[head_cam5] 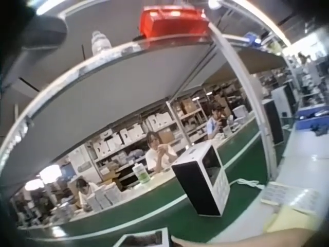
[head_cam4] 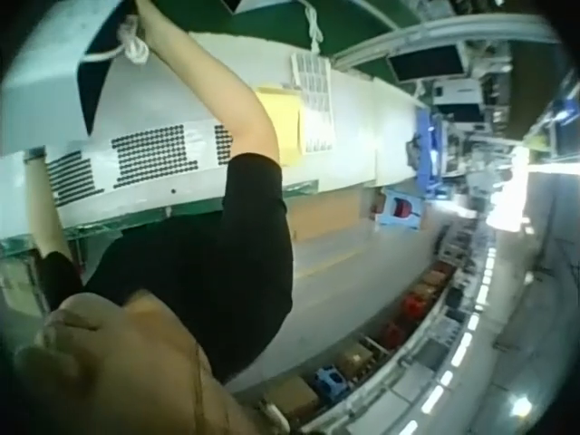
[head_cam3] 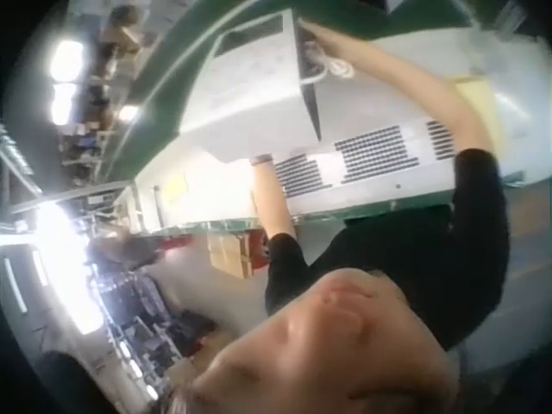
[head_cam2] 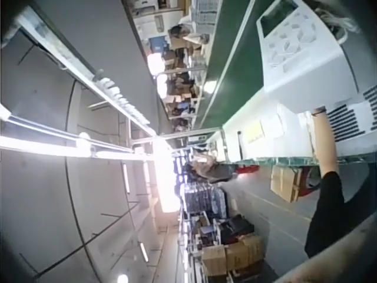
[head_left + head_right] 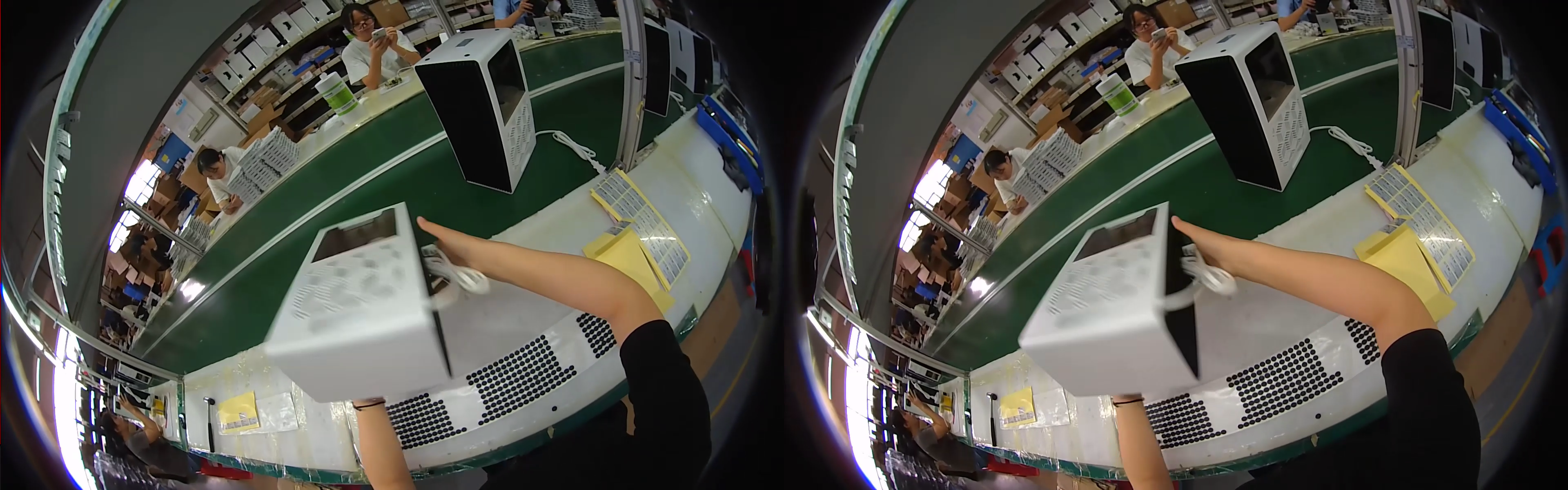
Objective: Applying identification labels and inserting rubber feet into the chassis of computer cases on an assembly line.
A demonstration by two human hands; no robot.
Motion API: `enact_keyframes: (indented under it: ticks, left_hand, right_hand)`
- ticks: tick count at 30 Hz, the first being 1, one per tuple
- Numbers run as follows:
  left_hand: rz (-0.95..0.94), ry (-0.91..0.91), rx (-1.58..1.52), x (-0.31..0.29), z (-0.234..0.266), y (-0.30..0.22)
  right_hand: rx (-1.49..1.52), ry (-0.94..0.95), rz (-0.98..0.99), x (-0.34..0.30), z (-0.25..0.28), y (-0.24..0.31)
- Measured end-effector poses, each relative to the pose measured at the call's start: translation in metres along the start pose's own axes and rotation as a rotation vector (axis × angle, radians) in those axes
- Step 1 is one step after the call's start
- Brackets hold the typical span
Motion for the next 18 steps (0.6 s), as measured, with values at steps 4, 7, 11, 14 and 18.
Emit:
enact_keyframes:
  ticks: [4, 7, 11, 14, 18]
  left_hand:
    - [0.711, 0.04, -2.198, 0.019, 0.019, -0.058]
    - [0.752, 0.068, -2.114, 0.042, 0.037, -0.092]
    - [0.489, -0.09, -1.565, 0.059, 0.072, -0.132]
    - [0.285, -0.269, -1.575, 0.052, 0.084, -0.167]
    - [0.121, -0.304, -1.27, -0.009, 0.049, -0.177]
  right_hand:
    - [0.068, 0.151, -0.016, -0.033, 0.023, -0.022]
    - [0.307, 0.007, -0.095, -0.053, 0.024, -0.023]
    - [0.252, -0.039, 0.262, -0.068, 0.027, 0.027]
    - [0.011, 0.041, 0.418, -0.09, 0.02, 0.074]
    - [-0.022, 0.27, 0.593, -0.105, 0.008, 0.1]
Point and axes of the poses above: each hand's wrist, its own x-axis towards the middle knuckle, its own z-axis out of the back of the hand, y = z × x, the point moved 3 cm from there along x, towards the middle knuckle, and after that the axes turned 2 degrees about -y, right-handed, at the moved point
